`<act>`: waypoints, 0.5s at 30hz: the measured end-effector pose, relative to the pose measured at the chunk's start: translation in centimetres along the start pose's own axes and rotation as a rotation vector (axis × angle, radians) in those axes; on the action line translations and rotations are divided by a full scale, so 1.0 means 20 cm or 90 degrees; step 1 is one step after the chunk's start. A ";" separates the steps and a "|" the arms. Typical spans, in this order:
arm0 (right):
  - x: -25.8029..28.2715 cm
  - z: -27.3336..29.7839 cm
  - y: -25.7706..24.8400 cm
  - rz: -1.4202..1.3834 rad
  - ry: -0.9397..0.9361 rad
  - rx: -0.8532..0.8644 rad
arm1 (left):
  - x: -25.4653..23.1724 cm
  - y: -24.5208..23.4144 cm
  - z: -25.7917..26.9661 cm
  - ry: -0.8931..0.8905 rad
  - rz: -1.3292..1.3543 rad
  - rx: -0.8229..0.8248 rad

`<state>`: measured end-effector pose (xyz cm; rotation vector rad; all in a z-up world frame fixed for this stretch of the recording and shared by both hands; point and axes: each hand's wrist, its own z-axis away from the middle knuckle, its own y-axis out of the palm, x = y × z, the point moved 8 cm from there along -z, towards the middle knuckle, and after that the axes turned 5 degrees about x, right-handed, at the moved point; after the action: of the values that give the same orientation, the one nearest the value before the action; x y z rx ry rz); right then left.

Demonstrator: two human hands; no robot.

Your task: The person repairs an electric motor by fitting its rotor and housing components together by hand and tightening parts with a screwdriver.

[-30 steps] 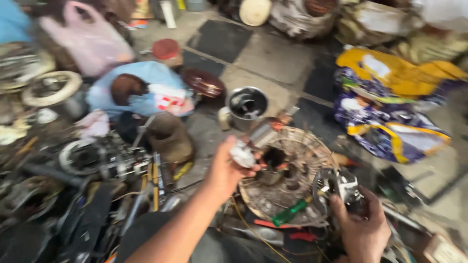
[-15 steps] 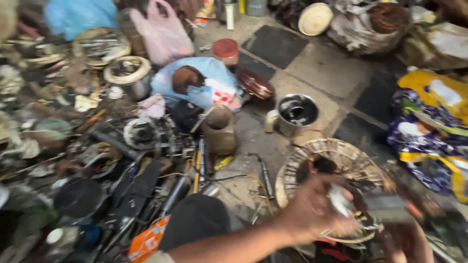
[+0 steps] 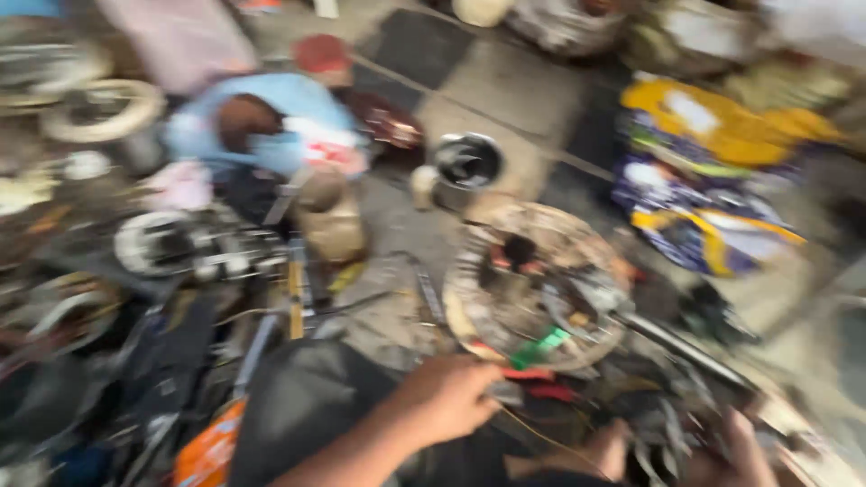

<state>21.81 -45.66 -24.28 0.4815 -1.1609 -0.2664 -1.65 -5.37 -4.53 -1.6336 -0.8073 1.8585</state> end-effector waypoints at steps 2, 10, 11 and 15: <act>0.10 0.06 0.31 -0.079 0.021 -0.051 | -0.07 0.01 -0.07 -0.001 0.008 0.031; 0.44 0.37 0.61 -0.179 -0.128 -0.152 | -0.14 0.10 -0.13 0.036 0.016 0.044; 0.51 0.38 0.53 -0.208 -0.228 -0.181 | -0.14 0.13 -0.12 0.032 -0.006 0.073; 0.58 0.27 0.22 -0.349 -0.319 -0.065 | -0.14 0.18 -0.10 0.084 -0.009 0.087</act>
<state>21.00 -48.10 -10.97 0.6602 -1.4737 -0.9579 0.57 -9.65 -5.49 -1.6405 -0.6212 1.7366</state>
